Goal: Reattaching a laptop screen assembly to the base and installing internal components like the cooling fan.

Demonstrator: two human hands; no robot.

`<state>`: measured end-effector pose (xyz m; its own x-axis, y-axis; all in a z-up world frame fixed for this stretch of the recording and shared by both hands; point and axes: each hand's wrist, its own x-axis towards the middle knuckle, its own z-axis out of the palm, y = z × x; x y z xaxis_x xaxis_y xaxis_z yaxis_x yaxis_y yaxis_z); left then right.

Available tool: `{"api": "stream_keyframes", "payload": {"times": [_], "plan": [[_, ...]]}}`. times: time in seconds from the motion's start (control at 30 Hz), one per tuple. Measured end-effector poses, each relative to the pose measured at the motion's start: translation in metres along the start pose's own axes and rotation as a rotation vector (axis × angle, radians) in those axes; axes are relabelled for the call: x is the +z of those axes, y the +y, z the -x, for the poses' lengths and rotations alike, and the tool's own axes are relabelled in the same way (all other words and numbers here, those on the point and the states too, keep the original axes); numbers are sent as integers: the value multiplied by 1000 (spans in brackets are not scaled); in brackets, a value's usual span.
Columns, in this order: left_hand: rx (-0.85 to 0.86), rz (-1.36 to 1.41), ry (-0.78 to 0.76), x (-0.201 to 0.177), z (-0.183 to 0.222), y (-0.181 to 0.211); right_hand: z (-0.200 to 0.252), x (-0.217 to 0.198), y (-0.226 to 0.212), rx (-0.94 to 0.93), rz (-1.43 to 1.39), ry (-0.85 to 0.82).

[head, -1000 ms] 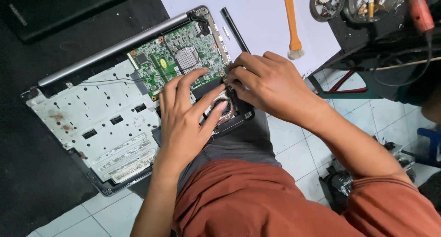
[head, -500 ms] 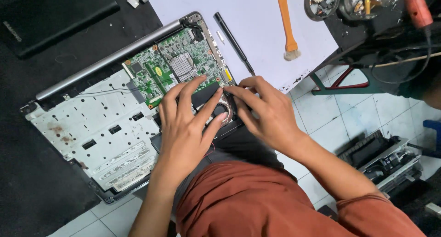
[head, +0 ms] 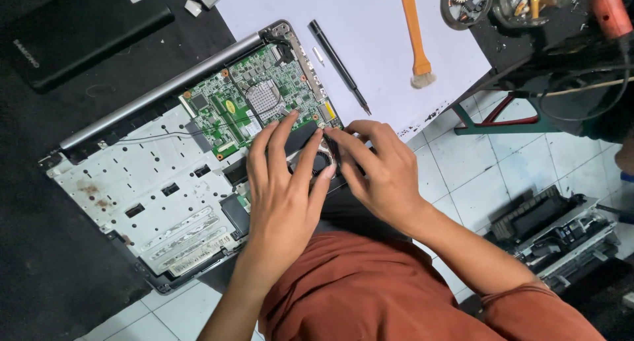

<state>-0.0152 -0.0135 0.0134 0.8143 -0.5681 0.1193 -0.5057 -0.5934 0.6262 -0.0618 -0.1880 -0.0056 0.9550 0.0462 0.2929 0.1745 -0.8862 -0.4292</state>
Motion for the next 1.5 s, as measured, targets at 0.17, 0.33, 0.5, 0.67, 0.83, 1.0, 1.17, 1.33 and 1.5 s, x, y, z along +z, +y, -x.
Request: {"api": "stream_keyframes", "payload": {"times": [0.17, 0.33, 0.5, 0.67, 0.83, 1.0, 1.17, 1.33, 1.5], "plan": [[-29, 124, 27, 3, 1, -1, 1, 3, -2, 5, 123, 0], [-33, 103, 19, 8, 4, -1, -1, 2, -2, -6, 76, 18], [-43, 90, 0, 7, 3, 2, 3, 7, 0, 19, 57, 35], [-51, 79, -10, 7, 3, 4, 5, 11, 2, 42, 61, 43], [-57, 66, -8, 10, 6, 3, 4, 9, 2, 44, 42, 48], [-53, 68, 4, 11, 7, 2, 2, 8, 1, 59, 6, 49], [-51, 59, 2, 11, 7, 1, 3, 8, 2, 51, -32, 48], [-39, 59, -20, 12, 8, 0, 5, 11, 3, 36, -37, 63], [-28, 36, -26, 12, 9, -2, 6, 14, 4, 20, -47, 81]]}}
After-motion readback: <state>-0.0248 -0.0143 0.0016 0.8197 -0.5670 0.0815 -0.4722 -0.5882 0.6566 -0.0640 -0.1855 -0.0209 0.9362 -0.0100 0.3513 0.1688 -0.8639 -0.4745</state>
